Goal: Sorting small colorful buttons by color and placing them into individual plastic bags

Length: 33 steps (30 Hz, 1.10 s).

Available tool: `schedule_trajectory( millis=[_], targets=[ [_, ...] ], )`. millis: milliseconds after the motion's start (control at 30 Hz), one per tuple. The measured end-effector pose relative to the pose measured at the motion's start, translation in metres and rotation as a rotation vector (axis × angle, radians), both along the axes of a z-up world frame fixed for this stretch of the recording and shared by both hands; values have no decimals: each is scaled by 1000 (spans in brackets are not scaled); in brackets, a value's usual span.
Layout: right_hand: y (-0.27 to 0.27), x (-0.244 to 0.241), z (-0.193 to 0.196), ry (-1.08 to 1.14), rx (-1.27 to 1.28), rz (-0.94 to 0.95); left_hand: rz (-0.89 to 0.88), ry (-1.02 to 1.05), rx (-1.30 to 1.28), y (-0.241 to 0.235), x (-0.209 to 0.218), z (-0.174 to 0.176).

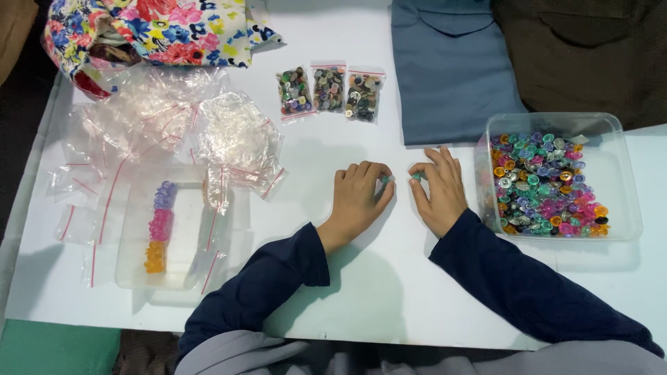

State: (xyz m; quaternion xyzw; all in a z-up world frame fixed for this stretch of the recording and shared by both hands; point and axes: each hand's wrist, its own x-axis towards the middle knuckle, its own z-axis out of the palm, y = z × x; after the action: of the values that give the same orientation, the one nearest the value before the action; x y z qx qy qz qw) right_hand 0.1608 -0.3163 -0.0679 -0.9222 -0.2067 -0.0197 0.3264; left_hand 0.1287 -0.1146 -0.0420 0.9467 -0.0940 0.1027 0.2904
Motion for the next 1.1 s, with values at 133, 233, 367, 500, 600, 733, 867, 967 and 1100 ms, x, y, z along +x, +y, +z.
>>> schedule_trajectory(
  millis=[133,233,367,500,600,733,867,967,1100],
  targets=[
    [0,0,3,-9,-6,-11,-19,6,-20,-1,-2,9],
    [1,-2,5,-50,-18,-9,-33,27,-23,-2,-2,9],
    [2,-6,7,-117,22,19,-39,2,-62,-3,-3,6],
    [0,-17,7,-344,109,69,-11,-120,-128,-8,3,-3],
    [-6,-41,30,-627,83,98,-35,-289,-160,-20,17,6],
    [-61,-55,32,-847,26,43,-137,-402,-271,-51,30,60],
    [-93,-25,115,-785,-64,72,-314,-430,-273,-93,36,102],
    [-135,4,115,-458,-121,66,-400,-362,-157,-131,54,83],
    [-169,33,94,-16,-144,93,-536,-230,104,-164,74,37]
  ],
)
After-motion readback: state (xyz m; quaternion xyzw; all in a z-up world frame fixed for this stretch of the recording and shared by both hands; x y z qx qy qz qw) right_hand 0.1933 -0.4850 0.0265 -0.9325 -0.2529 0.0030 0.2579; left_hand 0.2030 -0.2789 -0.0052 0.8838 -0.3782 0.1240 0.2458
